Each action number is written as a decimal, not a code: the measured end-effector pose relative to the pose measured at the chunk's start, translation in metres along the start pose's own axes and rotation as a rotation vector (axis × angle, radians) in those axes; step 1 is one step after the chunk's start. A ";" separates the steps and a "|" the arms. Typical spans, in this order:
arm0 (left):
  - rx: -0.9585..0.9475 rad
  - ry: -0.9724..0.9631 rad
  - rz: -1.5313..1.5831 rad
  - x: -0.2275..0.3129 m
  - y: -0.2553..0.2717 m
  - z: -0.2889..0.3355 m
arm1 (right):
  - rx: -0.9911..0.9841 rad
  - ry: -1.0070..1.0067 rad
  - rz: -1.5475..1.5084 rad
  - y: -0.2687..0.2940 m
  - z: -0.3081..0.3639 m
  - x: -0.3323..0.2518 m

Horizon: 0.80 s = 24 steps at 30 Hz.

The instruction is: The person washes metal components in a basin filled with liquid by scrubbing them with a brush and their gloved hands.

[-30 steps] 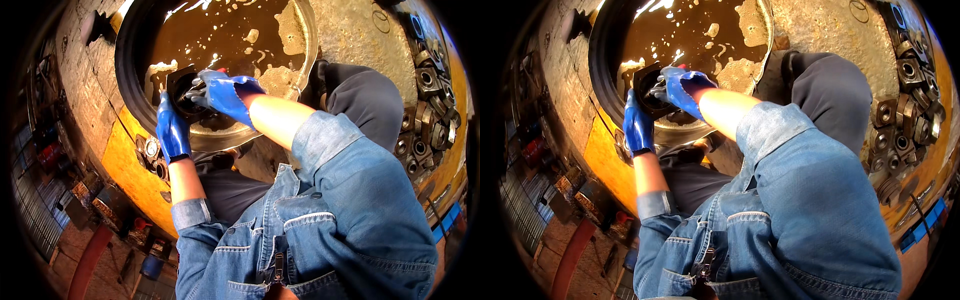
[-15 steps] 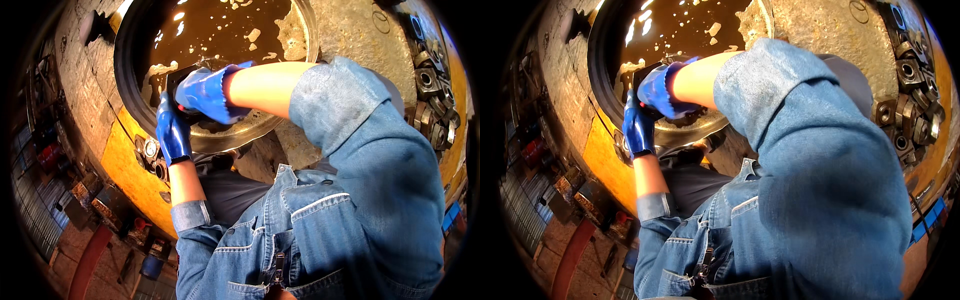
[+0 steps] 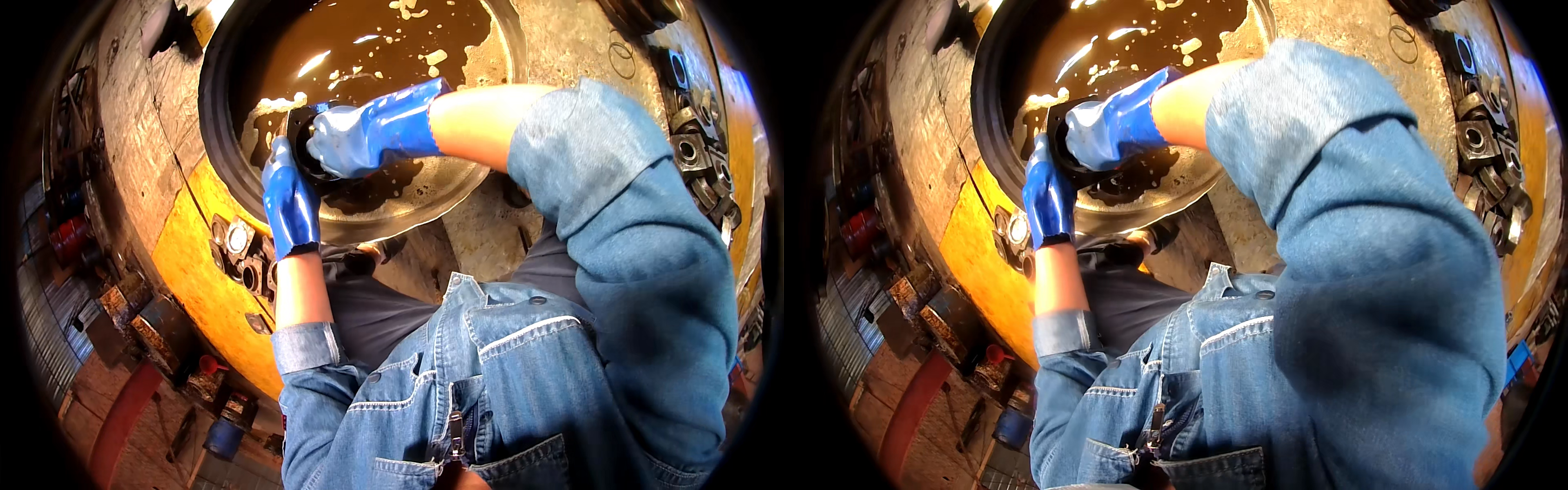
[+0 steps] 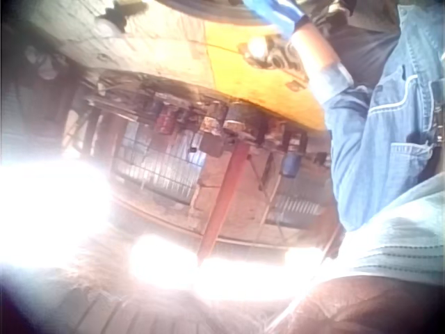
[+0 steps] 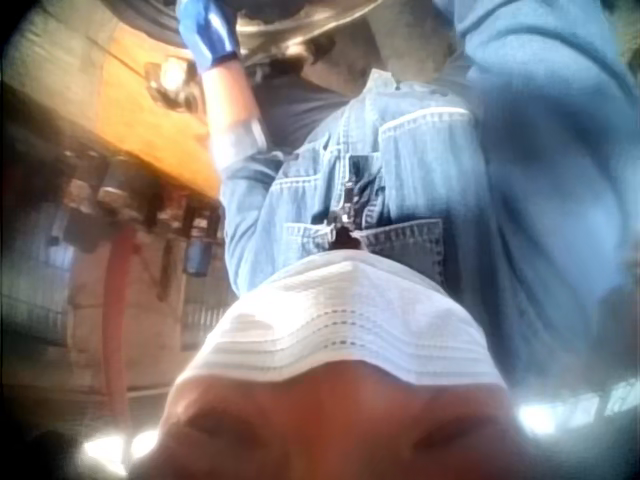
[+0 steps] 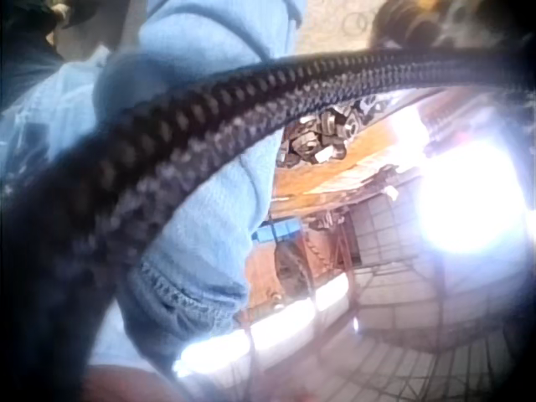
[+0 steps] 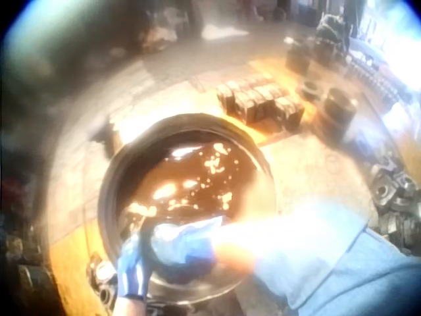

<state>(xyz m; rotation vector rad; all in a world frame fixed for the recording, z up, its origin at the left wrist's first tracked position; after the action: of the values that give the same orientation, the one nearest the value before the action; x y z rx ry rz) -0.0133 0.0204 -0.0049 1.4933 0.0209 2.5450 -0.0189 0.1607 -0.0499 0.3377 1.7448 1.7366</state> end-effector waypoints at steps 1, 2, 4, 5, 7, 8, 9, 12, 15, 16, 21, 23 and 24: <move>-0.007 0.016 0.047 -0.002 0.001 -0.003 | -0.061 -0.028 0.061 0.001 0.000 -0.005; -0.018 0.045 0.078 -0.003 0.002 -0.006 | -0.138 -0.119 -0.009 0.002 -0.002 -0.008; -0.038 0.108 0.138 -0.005 0.003 -0.009 | -0.293 -0.301 -0.154 0.016 -0.006 -0.020; -0.046 0.093 0.110 -0.006 0.004 -0.008 | -0.380 -0.380 -0.155 0.026 -0.009 -0.025; -0.073 0.055 0.046 0.000 0.001 -0.005 | -0.439 -0.609 -0.456 0.018 -0.026 -0.012; -0.075 0.062 0.065 -0.002 0.000 -0.008 | -0.455 -0.709 -0.593 0.002 -0.030 -0.003; -0.068 0.070 0.088 -0.009 0.005 -0.013 | -0.280 -0.680 -0.638 -0.017 -0.029 -0.005; -0.042 0.080 0.154 -0.010 0.008 -0.013 | -0.038 -0.708 -1.057 0.001 0.005 -0.001; -0.066 0.061 0.077 -0.009 0.010 -0.016 | 0.197 -0.744 -1.177 0.026 0.043 -0.004; -0.076 -0.020 -0.052 -0.010 0.012 -0.015 | 0.191 -0.886 -1.732 0.004 0.035 0.001; -0.132 0.000 -0.096 -0.023 0.028 -0.030 | 0.468 -0.787 -1.301 -0.030 0.028 -0.015; -0.106 -0.031 -0.240 -0.022 0.030 -0.023 | 0.544 -0.886 -1.310 -0.011 0.035 -0.025; -0.091 -0.174 -0.473 -0.013 0.019 -0.012 | 0.564 -0.889 -1.209 -0.018 0.040 -0.022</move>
<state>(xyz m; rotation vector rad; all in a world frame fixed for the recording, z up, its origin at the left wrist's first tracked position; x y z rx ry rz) -0.0210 0.0003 -0.0199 1.4623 0.2050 2.0154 0.0264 0.1774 -0.0581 0.1590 1.2173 0.1404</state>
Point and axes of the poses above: each hand's wrist, its own z-axis away from the middle knuckle, its own y-axis out of the back of the hand, x = y × z, the point moved 2 cm from there along -z, towards the middle knuckle, and after that the axes turned 3 degrees about -x, right-handed, at the moved point
